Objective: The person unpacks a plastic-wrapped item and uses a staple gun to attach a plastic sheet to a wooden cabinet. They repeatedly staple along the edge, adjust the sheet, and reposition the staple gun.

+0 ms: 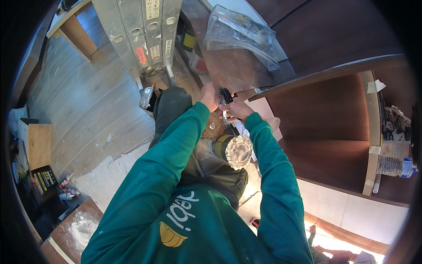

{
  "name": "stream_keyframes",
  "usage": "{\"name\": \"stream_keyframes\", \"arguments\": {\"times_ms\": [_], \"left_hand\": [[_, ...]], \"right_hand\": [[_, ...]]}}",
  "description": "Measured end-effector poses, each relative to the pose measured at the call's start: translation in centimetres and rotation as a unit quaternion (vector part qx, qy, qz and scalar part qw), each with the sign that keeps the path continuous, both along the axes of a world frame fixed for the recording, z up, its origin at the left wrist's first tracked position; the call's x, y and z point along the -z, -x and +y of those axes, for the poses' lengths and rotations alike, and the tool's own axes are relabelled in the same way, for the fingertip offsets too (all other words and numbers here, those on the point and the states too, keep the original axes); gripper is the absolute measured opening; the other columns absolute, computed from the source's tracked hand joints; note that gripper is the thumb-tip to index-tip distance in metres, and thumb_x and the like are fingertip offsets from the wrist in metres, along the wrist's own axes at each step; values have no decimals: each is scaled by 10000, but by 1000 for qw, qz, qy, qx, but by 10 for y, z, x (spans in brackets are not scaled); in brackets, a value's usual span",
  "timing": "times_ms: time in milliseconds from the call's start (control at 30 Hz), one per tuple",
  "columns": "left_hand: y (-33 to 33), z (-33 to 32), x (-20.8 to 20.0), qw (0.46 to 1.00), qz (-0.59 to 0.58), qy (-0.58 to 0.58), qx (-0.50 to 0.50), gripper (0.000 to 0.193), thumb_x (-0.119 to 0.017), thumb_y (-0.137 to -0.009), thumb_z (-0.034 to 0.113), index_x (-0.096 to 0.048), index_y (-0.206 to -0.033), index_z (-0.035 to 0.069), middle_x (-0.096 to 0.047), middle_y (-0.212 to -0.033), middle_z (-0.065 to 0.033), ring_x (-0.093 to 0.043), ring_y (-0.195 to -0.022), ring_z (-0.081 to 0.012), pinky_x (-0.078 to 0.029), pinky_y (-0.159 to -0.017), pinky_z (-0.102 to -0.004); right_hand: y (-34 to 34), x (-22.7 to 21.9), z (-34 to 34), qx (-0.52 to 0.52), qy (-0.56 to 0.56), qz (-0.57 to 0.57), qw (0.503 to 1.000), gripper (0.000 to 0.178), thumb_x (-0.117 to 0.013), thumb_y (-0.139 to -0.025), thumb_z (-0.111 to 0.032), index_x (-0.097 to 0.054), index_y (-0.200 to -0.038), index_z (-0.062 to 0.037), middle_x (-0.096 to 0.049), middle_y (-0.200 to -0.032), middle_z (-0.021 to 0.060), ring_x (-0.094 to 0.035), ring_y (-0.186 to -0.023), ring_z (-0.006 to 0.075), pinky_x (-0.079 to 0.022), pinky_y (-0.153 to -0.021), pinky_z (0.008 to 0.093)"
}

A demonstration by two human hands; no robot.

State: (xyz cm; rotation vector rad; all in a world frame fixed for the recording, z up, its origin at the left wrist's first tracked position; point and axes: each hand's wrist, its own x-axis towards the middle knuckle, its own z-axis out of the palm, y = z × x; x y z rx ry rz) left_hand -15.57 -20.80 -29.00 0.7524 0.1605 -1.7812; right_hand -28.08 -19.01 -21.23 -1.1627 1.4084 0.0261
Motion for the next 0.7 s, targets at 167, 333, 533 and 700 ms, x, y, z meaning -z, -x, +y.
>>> {"name": "stream_keyframes", "arguments": {"times_ms": [167,333,533,700], "left_hand": [[0,4,-9,998,-16,50,37,440,-269,-970,218,-458,-1239,-75,-601,-1149,-252,-652,-935,-393,-570,-786,-503],[-3,8,-7,997,3,58,49,432,-286,-966,242,-528,-1161,-57,-653,-1030,-232,-659,-884,-362,-541,-806,-466],[-2,14,-17,997,2,55,50,433,-288,-958,245,-529,-1170,-46,-655,-1036,-225,-662,-868,-342,-520,-828,-422],[-3,15,-11,996,-5,58,63,442,-281,-960,258,-517,-1181,-44,-644,-1055,-241,-657,-898,-344,-511,-829,-422]], "right_hand": [[17,-7,17,-6,-33,25,999,235,-618,-899,-165,-575,-1093,-40,-686,-987,96,-677,-914,205,-533,-783,401],[24,-11,29,21,-8,-26,999,264,-609,-900,-137,-554,-1132,-22,-687,-1010,112,-671,-945,203,-533,-779,379],[23,-16,37,61,-6,-72,996,293,-603,-903,-117,-545,-1175,-23,-685,-1027,119,-667,-960,207,-534,-786,348],[25,-12,38,87,-6,-130,988,314,-592,-900,-100,-537,-1194,-7,-681,-1037,126,-674,-936,204,-546,-804,335]]}}
